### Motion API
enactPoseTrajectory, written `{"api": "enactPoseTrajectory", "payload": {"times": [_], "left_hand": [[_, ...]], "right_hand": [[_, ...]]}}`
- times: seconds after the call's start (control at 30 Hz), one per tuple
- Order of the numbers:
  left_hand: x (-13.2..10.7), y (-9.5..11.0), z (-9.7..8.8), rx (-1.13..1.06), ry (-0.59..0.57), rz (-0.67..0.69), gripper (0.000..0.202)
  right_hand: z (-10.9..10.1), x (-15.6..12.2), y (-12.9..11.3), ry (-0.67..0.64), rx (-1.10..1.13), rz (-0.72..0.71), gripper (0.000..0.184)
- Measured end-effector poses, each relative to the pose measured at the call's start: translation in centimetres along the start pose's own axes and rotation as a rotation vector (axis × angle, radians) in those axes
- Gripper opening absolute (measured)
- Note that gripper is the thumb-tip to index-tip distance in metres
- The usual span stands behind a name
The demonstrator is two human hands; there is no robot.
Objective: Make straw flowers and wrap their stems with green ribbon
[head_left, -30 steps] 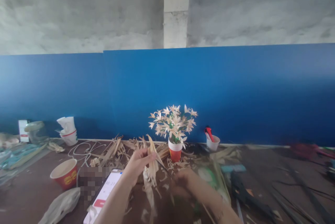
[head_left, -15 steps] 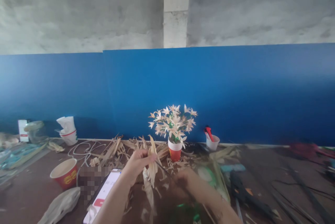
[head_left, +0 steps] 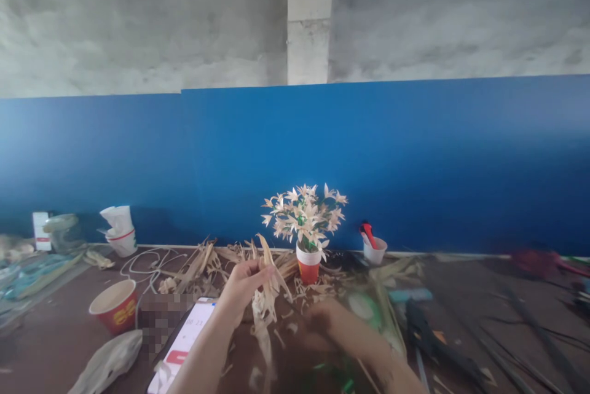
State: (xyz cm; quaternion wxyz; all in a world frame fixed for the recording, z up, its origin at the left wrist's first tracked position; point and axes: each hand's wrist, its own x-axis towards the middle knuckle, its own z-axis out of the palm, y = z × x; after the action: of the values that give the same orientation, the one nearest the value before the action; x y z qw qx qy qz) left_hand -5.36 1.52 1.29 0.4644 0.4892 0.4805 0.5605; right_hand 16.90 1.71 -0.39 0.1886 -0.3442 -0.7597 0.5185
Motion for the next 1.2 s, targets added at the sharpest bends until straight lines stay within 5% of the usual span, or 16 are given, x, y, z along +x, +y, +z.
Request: {"api": "enactPoseTrajectory", "payload": {"times": [0.27,1.2], "left_hand": [[-0.4,0.2,0.7,0.002,0.012,-0.036,0.028],[-1.2,1.3,1.3,-0.005,0.025,-0.01,0.03]], "right_hand": [[0.1,0.3,0.0,0.029,-0.068,-0.099,0.014],[0.2,0.2,0.2,0.043,-0.015,-0.04,0.013]]}}
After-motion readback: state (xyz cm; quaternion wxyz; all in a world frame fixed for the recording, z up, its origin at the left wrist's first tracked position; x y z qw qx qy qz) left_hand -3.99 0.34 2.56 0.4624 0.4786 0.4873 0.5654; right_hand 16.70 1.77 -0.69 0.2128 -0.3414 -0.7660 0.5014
